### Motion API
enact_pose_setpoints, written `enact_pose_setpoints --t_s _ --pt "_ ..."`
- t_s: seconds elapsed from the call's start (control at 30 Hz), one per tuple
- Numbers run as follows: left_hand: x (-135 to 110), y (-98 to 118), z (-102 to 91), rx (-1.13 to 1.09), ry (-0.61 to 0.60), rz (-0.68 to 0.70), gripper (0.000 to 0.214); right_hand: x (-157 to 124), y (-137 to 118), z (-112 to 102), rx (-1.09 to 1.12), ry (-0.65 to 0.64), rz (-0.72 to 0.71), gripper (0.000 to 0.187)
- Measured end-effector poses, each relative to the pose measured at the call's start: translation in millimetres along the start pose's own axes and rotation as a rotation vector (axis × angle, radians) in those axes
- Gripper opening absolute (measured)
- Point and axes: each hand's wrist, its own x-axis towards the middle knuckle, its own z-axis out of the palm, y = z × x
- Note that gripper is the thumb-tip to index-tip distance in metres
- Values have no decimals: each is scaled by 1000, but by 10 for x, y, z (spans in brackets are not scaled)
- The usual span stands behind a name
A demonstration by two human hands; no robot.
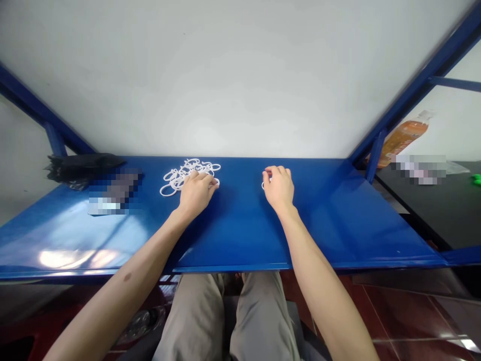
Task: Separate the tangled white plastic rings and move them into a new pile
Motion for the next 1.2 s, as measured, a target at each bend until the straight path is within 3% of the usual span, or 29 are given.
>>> enact_pose_setpoints --t_s 0.1,0.27,0.33,0.43,0.57,0.63,0.77,0.93,1.2 --pt "12 139 -72 -52 50 81 12 -66 -167 49 246 -162 -84 24" --pt "-21 359 -125 -234 56 290 15 -218 -429 113 630 -480 -25 29" --pt "-43 406 -118 -281 40 328 14 -250 -475 131 726 -477 7 27" --pt "-62 449 -99 -370 47 279 8 -250 -484 133 797 -361 40 29" --pt "-36 461 -71 -545 107 -48 13 -217 -468 86 806 -282 63 29" --pt "-11 445 -58 -662 43 -177 9 -218 -467 70 811 -291 63 29" --pt "11 412 -49 -890 -127 -272 20 -266 -466 103 797 -344 15 26" --pt "-26 437 -80 -844 -95 -291 19 -323 -442 179 777 -376 -13 24" --pt "-44 408 -73 -705 -103 -180 18 -328 -433 165 656 -398 -172 19"
